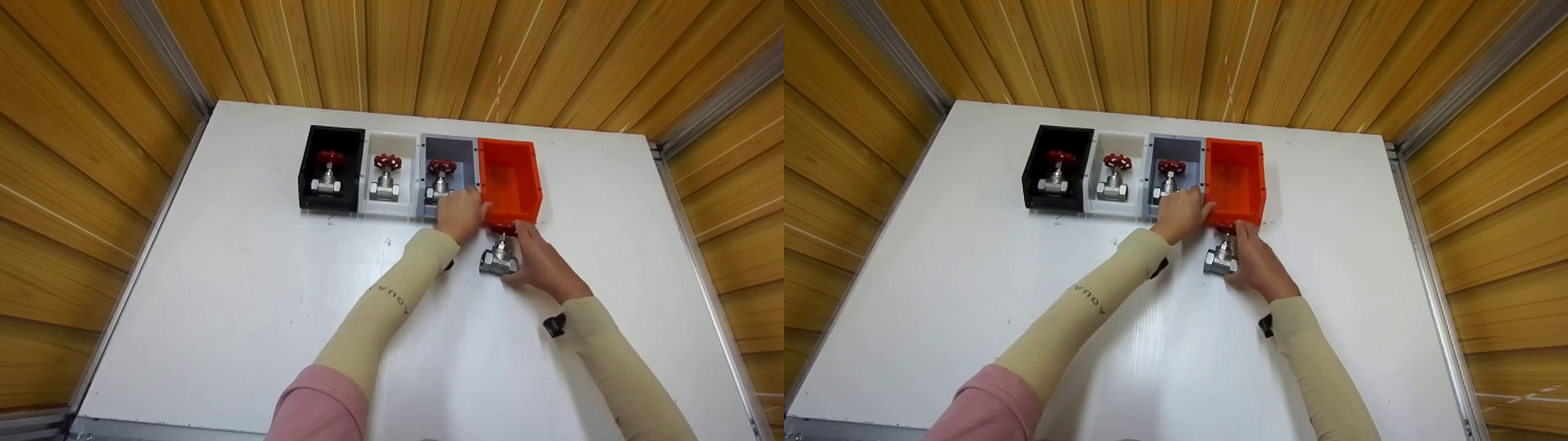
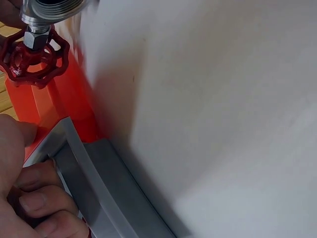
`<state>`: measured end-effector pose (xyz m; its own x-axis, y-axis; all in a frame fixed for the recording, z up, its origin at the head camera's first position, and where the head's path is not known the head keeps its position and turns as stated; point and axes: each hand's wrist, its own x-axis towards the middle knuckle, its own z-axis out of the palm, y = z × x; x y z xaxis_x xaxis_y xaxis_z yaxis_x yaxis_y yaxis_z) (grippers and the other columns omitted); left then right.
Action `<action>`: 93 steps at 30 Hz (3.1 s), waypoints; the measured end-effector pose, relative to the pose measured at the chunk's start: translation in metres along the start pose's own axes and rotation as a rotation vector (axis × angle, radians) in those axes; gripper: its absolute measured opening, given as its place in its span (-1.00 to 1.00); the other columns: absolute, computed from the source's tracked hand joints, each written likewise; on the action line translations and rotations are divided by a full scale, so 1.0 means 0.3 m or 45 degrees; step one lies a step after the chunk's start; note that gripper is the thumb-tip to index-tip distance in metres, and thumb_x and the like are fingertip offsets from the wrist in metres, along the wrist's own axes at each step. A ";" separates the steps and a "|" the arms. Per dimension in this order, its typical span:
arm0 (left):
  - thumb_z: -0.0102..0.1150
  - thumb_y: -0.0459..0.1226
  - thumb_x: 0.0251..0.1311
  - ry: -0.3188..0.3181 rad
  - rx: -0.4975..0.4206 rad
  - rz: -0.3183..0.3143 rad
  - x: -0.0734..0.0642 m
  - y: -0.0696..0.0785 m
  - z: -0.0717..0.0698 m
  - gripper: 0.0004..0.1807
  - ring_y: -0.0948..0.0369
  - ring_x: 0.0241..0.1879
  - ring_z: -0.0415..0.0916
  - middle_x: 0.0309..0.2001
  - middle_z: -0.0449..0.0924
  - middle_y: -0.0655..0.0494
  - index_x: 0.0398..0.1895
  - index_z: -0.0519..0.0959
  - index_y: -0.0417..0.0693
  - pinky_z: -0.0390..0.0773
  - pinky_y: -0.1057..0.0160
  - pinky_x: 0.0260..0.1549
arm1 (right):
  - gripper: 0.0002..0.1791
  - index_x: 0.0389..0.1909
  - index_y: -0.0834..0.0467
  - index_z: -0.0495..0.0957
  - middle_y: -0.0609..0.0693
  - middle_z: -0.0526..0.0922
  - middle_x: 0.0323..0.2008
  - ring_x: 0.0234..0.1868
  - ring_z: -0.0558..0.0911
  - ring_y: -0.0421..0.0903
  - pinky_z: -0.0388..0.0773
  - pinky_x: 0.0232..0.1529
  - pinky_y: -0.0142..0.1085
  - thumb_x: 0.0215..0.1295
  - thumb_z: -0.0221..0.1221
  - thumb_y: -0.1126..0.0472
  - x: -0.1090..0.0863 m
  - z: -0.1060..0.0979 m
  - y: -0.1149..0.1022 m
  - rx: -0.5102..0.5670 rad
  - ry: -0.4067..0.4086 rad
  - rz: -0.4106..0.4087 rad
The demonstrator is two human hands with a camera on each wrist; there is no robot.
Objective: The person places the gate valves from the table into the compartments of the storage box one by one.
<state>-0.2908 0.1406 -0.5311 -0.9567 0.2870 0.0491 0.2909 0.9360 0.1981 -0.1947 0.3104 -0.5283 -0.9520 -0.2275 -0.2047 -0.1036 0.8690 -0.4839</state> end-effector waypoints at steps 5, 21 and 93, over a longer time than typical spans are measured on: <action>-0.14 0.20 0.36 0.000 -0.007 0.001 -0.002 -0.001 -0.001 -0.49 0.20 -0.41 0.64 -0.38 0.67 0.17 -0.17 0.56 0.00 0.60 0.23 -0.45 | 0.32 0.47 0.30 -0.15 0.26 0.08 0.41 0.15 0.45 0.21 0.33 0.27 0.13 -0.21 0.56 0.15 -0.003 -0.003 -0.001 -0.001 -0.001 -0.005; -0.16 0.20 0.37 -0.027 0.015 -0.005 -0.005 0.004 -0.003 -0.47 0.20 -0.39 0.65 -0.37 0.68 0.15 -0.13 0.55 -0.02 0.62 0.23 -0.43 | 0.27 0.44 0.19 -0.07 0.17 0.12 0.37 0.22 0.40 0.20 0.33 0.27 0.14 -0.24 0.57 0.19 -0.010 -0.042 -0.012 0.053 0.049 -0.052; -0.12 0.17 0.37 0.062 0.056 -0.008 -0.010 -0.004 0.014 -0.54 0.18 -0.34 0.70 -0.35 0.72 0.15 -0.20 0.56 0.03 0.63 0.19 -0.43 | 0.22 0.49 0.17 -0.11 0.23 0.04 0.40 0.33 0.27 0.22 0.31 0.27 0.15 -0.14 0.49 0.33 0.208 -0.204 -0.032 -0.097 0.092 -0.052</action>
<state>-0.2881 0.1395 -0.5355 -0.9576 0.2719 0.0956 0.2841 0.9462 0.1551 -0.2706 0.3148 -0.4844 -0.9645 -0.2335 -0.1234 -0.1615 0.8912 -0.4239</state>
